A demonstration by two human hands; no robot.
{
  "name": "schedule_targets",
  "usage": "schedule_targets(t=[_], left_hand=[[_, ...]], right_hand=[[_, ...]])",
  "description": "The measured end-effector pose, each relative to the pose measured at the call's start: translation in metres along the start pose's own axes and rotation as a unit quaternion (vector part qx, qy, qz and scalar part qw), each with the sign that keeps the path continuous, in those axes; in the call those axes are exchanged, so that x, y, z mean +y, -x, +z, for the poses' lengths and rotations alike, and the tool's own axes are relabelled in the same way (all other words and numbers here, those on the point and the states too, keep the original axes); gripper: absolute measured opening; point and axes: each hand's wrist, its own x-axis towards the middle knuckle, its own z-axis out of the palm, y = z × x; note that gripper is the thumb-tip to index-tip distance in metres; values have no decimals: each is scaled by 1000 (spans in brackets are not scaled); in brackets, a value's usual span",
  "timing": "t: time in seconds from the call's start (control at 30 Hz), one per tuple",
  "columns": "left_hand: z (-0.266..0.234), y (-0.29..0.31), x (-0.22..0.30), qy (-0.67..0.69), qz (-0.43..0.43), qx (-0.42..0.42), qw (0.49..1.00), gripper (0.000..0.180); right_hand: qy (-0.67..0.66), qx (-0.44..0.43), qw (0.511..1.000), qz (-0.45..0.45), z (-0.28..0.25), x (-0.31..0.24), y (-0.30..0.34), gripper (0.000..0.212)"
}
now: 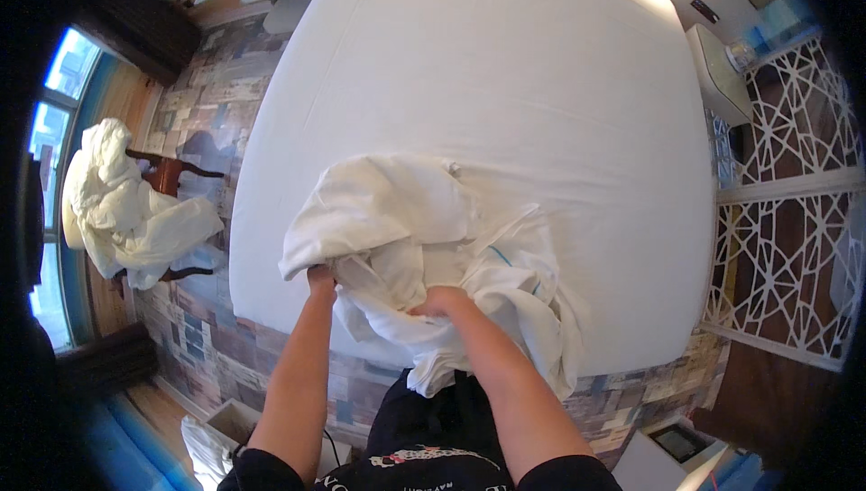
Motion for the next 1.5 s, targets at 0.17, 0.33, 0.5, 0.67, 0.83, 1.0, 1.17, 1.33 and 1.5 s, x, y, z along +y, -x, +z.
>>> schedule_targets(t=[0.17,0.33,0.5,0.67,0.83,1.0,1.17,1.33,1.5], left_hand=[[165,102,203,285,9,-82,955,36],[298,217,409,371,216,-360,829,31],[367,262,431,210,293,-526,770,53],[354,207,241,-122,157,-410,890,55],[270,199,-12,-332,49,-342,878,52],[234,250,-122,-247,-361,-168,883,65],[256,263,-129,-147,-336,-234,900,58],[270,255,-80,140,-254,-336,896,43],[204,276,3,245,-207,-244,915,46]], right_hand=[[-66,112,989,-69,10,36,60,68],[-287,495,820,-2,6,111,138,22],[-589,598,543,-19,-55,131,251,25],[-672,591,419,-156,-78,199,230,33],[-475,718,498,-103,-62,255,192,36],[-598,393,699,-4,68,302,143,29],[-412,483,751,179,211,302,110,62],[-485,418,638,428,208,283,128,91],[-586,405,646,274,236,317,80,78]])
